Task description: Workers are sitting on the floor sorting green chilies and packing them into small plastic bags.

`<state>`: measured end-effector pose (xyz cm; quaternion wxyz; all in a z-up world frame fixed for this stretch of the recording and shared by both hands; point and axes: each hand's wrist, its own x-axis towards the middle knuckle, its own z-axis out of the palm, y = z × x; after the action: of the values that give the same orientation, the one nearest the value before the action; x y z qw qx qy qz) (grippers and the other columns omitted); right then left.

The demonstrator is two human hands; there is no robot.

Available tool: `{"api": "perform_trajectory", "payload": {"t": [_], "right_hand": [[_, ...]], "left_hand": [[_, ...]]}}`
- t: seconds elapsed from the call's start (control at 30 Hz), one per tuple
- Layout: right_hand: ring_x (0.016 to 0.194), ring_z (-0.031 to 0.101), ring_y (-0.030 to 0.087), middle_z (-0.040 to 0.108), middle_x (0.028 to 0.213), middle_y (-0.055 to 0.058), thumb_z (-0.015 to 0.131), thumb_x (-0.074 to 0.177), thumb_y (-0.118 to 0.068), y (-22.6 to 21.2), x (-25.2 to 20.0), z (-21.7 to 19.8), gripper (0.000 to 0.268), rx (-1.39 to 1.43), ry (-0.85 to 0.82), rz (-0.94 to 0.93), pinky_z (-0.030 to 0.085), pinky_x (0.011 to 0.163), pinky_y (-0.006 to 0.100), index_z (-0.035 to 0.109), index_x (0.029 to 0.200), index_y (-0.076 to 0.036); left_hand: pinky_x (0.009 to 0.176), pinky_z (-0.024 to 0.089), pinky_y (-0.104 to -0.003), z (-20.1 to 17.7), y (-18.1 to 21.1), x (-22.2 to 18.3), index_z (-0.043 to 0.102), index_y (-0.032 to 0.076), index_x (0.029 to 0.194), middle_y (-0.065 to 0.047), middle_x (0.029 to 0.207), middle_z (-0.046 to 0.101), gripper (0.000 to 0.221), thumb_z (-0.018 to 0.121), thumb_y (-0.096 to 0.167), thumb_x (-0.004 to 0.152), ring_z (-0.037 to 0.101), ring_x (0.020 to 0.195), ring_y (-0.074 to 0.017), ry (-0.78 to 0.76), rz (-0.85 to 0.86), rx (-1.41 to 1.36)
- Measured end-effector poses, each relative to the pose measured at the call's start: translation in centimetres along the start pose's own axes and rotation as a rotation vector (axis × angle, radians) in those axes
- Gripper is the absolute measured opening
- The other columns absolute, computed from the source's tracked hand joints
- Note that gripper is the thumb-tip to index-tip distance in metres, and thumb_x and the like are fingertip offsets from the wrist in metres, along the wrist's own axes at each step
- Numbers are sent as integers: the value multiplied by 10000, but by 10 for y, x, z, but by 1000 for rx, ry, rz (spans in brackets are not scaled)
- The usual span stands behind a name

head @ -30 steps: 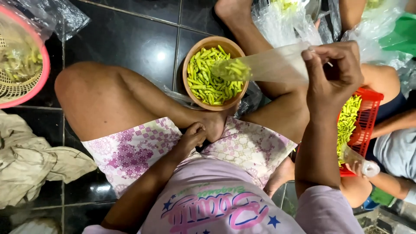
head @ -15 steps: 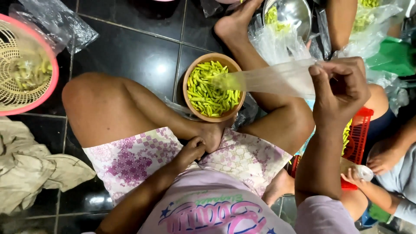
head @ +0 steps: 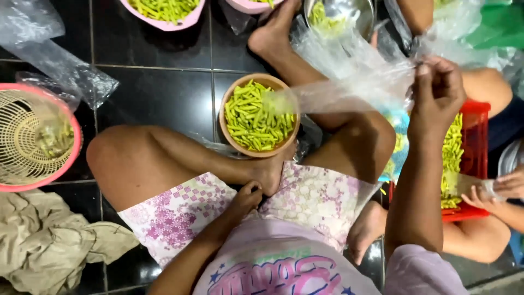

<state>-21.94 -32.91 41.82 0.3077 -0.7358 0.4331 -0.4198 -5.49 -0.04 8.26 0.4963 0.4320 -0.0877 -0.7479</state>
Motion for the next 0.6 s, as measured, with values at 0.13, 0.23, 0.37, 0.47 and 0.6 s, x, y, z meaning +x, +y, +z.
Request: {"api": "perform_trajectory", "payload": {"t": [0.13, 0.23, 0.37, 0.47, 0.6], "right_hand": [[841, 561, 79, 659, 1098, 32, 585, 1086, -53, 121, 5, -75, 246, 327, 385, 196, 498, 768, 203, 620, 1328, -80], [831, 635, 135, 701, 1078, 77, 557, 1018, 19, 195, -26, -131, 280, 585, 697, 314, 595, 763, 259, 645, 1268, -72], [926, 559, 76, 570, 1215, -55, 573, 1027, -234, 272, -49, -148, 495, 421, 643, 556, 555, 879, 323, 433, 1500, -281], [1553, 308, 305, 82, 1691, 155, 712, 1029, -71, 312, -59, -115, 806, -78, 555, 443, 356, 1259, 364, 189, 1641, -85], [1587, -33, 527, -199, 1608, 390, 763, 985, -53, 268, -68, -62, 944, -372, 492, 354, 85, 1320, 526, 147, 1697, -125]], "left_hand": [[481, 271, -237, -3, 16, -5, 559, 74, 1027, 9, 668, 478, 109, 594, 161, 971, 358, 537, -78, -35, 9, -41], [485, 312, -245, -11, -24, -1, 553, 62, 1041, -3, 661, 486, 109, 580, 144, 974, 378, 544, -90, -16, 9, -18], [507, 331, -242, -18, -4, 5, 544, 52, 1136, -14, 666, 481, 185, 585, 165, 996, 403, 544, -99, 10, -49, -48], [547, 354, -225, -14, 9, -4, 523, 77, 1108, 7, 674, 465, 168, 591, 189, 1003, 398, 565, -77, 3, -38, -1], [552, 365, -237, 1, 32, -21, 524, 37, 1128, -6, 677, 459, 190, 564, 167, 996, 398, 577, -88, 16, -24, 7]]}}
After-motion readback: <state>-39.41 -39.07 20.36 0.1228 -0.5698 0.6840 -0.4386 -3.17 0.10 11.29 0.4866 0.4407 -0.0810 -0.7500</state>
